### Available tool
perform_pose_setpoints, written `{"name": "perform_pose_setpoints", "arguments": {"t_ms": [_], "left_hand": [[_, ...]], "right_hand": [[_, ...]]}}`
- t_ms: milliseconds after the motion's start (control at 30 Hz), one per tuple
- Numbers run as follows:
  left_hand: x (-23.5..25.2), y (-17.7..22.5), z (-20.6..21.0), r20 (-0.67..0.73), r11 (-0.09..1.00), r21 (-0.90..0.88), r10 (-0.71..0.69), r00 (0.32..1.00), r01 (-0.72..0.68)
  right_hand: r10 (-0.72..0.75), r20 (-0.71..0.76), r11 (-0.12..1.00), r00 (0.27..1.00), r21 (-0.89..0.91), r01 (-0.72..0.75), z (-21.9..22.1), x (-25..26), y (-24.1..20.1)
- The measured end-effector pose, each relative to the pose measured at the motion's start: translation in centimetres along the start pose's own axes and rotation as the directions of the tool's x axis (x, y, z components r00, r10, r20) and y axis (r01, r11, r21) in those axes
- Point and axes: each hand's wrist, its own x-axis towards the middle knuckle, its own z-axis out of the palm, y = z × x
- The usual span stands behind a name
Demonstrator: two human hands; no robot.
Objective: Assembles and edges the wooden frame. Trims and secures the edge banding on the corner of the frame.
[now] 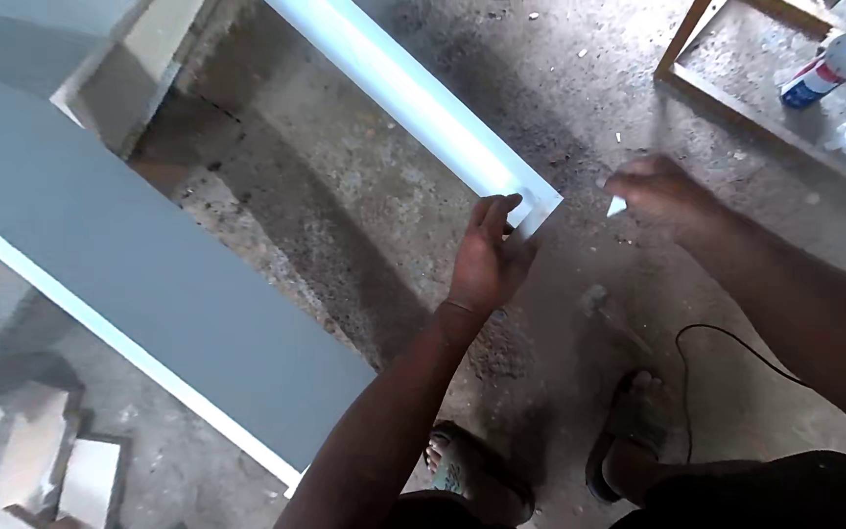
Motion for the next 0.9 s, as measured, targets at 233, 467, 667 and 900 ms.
{"name": "perform_pose_setpoints", "arguments": {"t_ms": [233, 467, 667, 900], "left_hand": [[0.2, 0.8, 0.4, 0.011, 0.988, 0.148, -0.039, 0.999, 0.037], [0.9, 1.0, 0.7, 0.025, 0.976, 0.206, -0.076, 0.997, 0.069], [1.4, 1.4, 1.3, -0.042, 0.971, 0.233, -0.053, 0.998, 0.062], [1.4, 0.6, 1.7, -0.089, 0.992, 0.117, -0.033, 0.995, 0.044]], "right_hand": [[0.021, 0.281, 0.995, 0.959, -0.098, 0.007, 2.9, 1.2, 6.1], [-0.068, 0.247, 0.958, 0.967, -0.253, 0.132, 3.8, 1.9, 5.6], [-0.309, 0.102, 0.95, 0.946, 0.089, 0.301, 3.1, 0.7, 1.7], [-0.113, 0.082, 0.905, 0.99, 0.419, 0.069, 3.9, -0.4, -0.9]]}}
